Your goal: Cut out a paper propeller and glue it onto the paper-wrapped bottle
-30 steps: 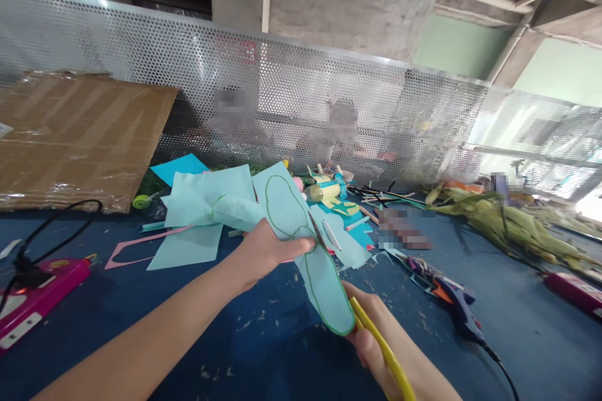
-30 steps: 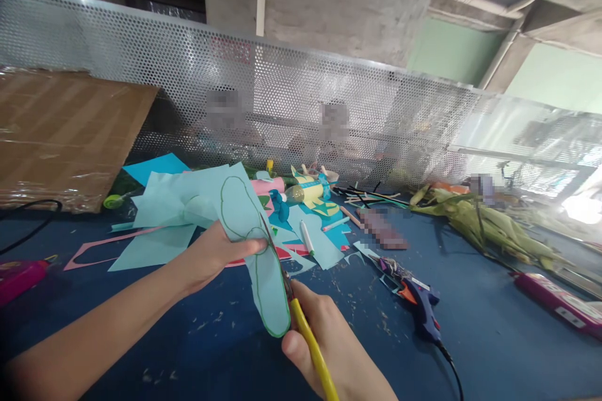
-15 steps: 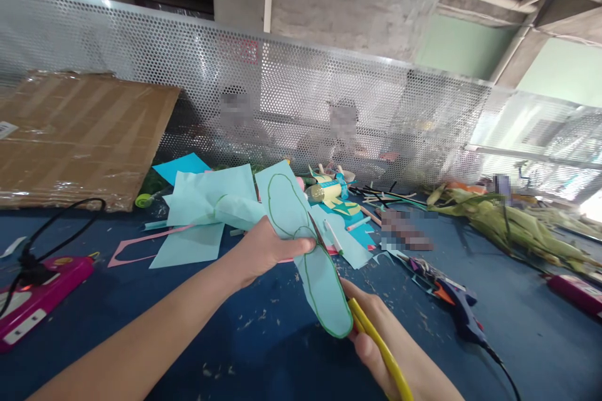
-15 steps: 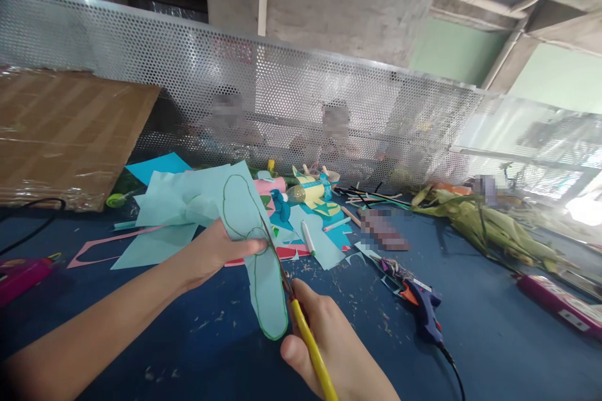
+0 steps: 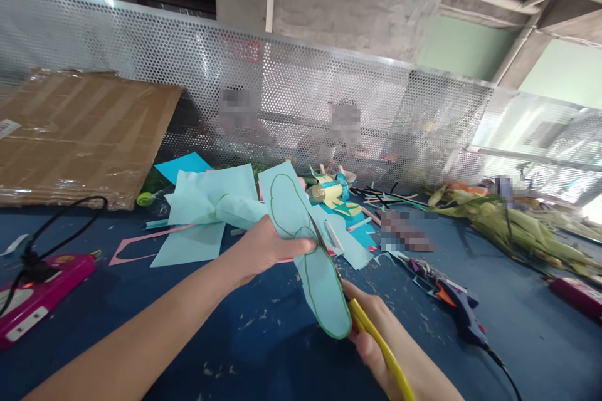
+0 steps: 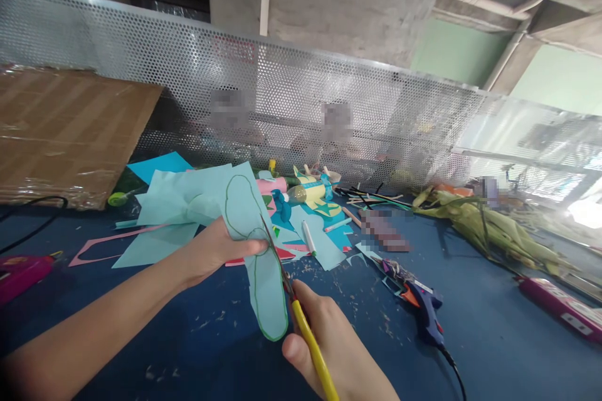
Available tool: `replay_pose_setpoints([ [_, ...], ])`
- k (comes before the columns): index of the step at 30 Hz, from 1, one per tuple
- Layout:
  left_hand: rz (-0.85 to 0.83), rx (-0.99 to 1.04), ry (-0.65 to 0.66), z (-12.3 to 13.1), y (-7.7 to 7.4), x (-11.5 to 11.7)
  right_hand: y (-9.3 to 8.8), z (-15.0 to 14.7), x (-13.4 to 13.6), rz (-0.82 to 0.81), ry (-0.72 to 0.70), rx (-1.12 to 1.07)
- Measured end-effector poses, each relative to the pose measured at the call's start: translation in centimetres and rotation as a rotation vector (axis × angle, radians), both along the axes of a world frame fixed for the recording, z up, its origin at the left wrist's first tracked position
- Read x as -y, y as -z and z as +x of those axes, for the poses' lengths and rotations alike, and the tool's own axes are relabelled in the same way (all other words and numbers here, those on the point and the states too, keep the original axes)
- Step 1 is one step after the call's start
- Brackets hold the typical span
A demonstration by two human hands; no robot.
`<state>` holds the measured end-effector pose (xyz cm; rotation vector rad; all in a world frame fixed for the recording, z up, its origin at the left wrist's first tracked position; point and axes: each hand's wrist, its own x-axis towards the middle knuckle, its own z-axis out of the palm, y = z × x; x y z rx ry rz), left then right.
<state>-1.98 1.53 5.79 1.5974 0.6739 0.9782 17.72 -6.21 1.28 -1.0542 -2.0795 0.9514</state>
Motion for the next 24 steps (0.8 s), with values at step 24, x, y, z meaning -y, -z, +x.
replay_pose_setpoints([
  [24, -0.208, 0.104, 0.029, 0.1, -0.1, 0.0, 0.8, -0.3, 0.0, -0.087, 0.124, -0.1],
])
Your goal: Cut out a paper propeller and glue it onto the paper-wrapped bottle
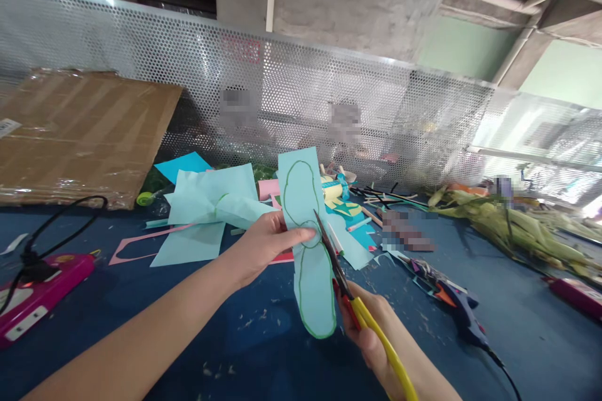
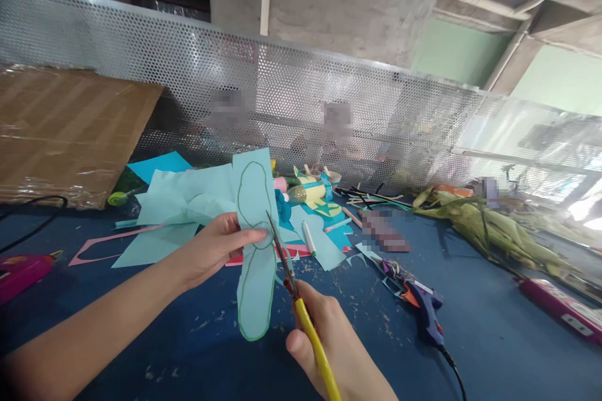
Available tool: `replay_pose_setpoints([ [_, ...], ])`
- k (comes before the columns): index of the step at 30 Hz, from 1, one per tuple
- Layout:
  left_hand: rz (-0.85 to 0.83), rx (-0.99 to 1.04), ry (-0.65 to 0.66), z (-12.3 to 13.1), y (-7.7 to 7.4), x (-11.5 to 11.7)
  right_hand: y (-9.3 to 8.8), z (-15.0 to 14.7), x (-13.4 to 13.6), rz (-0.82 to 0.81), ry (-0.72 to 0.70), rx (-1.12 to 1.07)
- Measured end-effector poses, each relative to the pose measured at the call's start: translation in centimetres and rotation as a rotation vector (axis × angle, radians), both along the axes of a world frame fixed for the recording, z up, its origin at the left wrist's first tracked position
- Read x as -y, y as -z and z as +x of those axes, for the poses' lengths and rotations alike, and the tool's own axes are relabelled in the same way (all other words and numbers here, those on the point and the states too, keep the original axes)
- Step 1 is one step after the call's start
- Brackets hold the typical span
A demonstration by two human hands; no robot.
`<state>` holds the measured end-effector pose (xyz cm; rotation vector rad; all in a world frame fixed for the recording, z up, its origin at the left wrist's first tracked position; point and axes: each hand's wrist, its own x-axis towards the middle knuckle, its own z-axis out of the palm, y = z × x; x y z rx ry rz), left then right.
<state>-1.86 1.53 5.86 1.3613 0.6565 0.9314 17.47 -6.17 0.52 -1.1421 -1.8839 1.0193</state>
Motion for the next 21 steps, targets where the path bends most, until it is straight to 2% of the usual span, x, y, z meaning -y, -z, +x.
replay_pose_setpoints([
  [13, -0.041, 0.048, -0.016, 0.2, -0.3, 0.4, 0.0, -0.2, 0.1, -0.032, -0.001, -0.056],
  [21, -0.014, 0.047, 0.015, 0.2, -0.1, 0.3, 1.1, 0.2, -0.7, 0.067, -0.014, -0.025],
])
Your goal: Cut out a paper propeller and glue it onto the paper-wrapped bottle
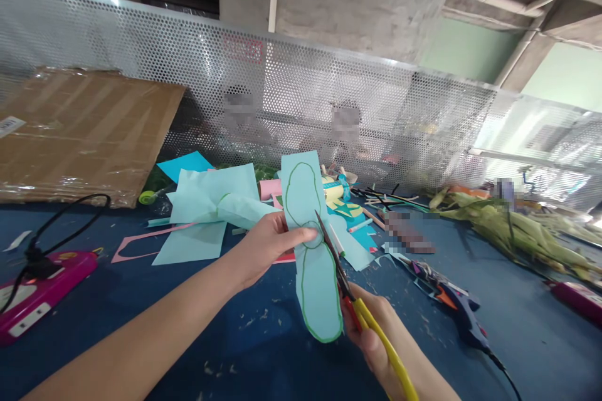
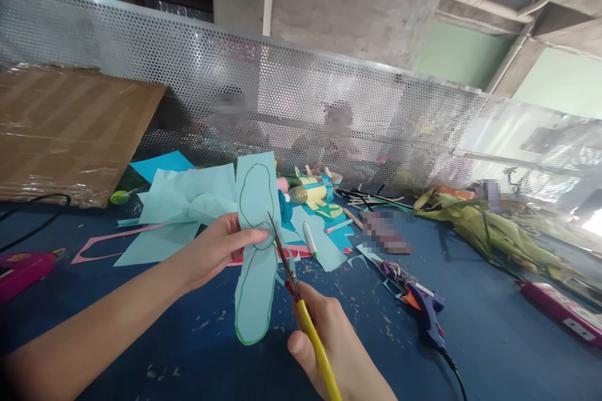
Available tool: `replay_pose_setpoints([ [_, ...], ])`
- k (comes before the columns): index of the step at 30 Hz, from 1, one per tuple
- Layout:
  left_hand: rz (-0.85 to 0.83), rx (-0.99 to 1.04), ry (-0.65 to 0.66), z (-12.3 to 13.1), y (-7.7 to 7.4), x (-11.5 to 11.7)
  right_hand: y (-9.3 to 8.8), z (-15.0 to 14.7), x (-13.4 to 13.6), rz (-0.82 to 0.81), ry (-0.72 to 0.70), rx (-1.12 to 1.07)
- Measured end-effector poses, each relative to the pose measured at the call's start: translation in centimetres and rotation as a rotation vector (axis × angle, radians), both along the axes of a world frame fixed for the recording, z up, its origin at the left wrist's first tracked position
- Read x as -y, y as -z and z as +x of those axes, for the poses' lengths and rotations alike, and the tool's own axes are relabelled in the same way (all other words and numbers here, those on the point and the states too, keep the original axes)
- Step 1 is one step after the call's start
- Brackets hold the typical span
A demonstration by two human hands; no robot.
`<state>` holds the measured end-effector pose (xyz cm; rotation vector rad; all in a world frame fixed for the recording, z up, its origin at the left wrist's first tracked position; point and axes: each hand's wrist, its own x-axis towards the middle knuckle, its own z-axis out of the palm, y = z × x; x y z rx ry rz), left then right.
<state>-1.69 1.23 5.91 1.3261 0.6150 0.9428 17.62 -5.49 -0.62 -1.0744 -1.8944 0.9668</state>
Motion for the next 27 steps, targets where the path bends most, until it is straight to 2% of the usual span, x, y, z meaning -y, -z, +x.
replay_pose_setpoints([
  [5, -0.016, 0.002, -0.017, 0.0, -0.1, 0.1, 0.6, 0.4, -0.3, 0.032, -0.008, 0.03],
  [18, -0.024, 0.016, 0.0, 0.0, -0.2, 0.2, 0.6, 0.3, -0.2, 0.032, -0.013, 0.007],
  [27, 0.015, 0.002, 0.048, -0.1, -0.1, 0.2, -0.6, -0.1, 0.3, -0.012, 0.018, 0.071],
])
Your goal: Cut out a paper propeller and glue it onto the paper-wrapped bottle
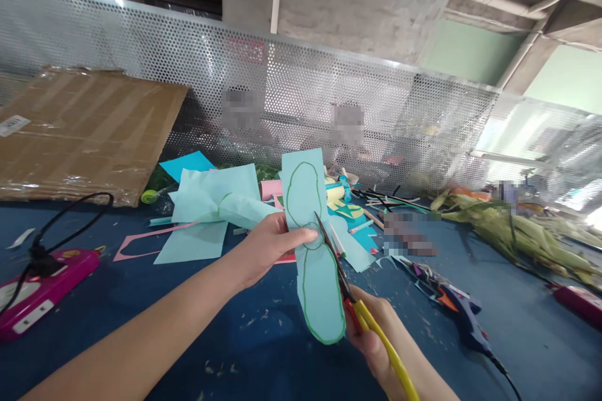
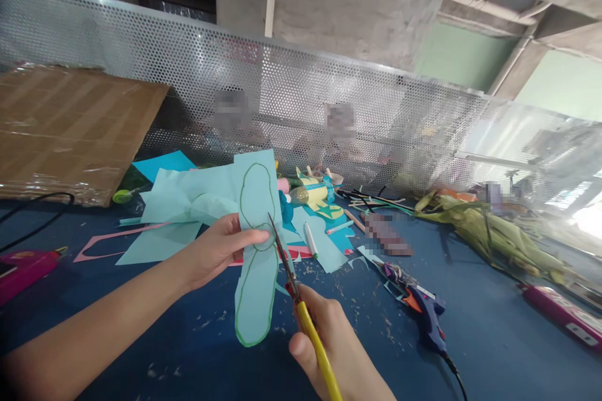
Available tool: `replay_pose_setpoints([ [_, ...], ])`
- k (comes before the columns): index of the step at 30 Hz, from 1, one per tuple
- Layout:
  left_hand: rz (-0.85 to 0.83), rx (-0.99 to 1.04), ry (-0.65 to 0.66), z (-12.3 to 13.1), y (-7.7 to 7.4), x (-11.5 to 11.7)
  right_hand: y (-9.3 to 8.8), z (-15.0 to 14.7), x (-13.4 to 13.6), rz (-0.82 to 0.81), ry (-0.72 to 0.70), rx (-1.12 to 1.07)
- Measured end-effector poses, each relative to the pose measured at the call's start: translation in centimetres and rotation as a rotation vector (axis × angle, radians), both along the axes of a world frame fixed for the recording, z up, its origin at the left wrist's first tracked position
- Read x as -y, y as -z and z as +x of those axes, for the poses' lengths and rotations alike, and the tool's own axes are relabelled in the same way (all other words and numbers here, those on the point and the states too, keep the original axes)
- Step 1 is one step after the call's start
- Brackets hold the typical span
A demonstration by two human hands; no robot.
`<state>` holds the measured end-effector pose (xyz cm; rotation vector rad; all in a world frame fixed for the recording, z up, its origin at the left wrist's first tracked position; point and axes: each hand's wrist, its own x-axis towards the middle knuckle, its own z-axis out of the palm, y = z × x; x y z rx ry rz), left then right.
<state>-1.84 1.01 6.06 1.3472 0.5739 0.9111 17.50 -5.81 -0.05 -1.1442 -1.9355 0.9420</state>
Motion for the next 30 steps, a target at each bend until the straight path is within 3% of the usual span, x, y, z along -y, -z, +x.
replay_pose_setpoints([
  [16, -0.003, 0.037, -0.223, 0.1, 0.3, -0.5, -0.1, -0.1, -0.1, 0.016, -0.01, 0.02],
  [22, 0.003, 0.028, -0.215, 0.2, 0.3, -0.5, -0.3, 0.2, 0.5, -0.016, -0.047, 0.017],
  [30, 0.055, 0.009, -0.158, 0.3, 0.3, -0.2, 0.1, 0.0, 1.2, 0.134, 0.003, 0.019],
])
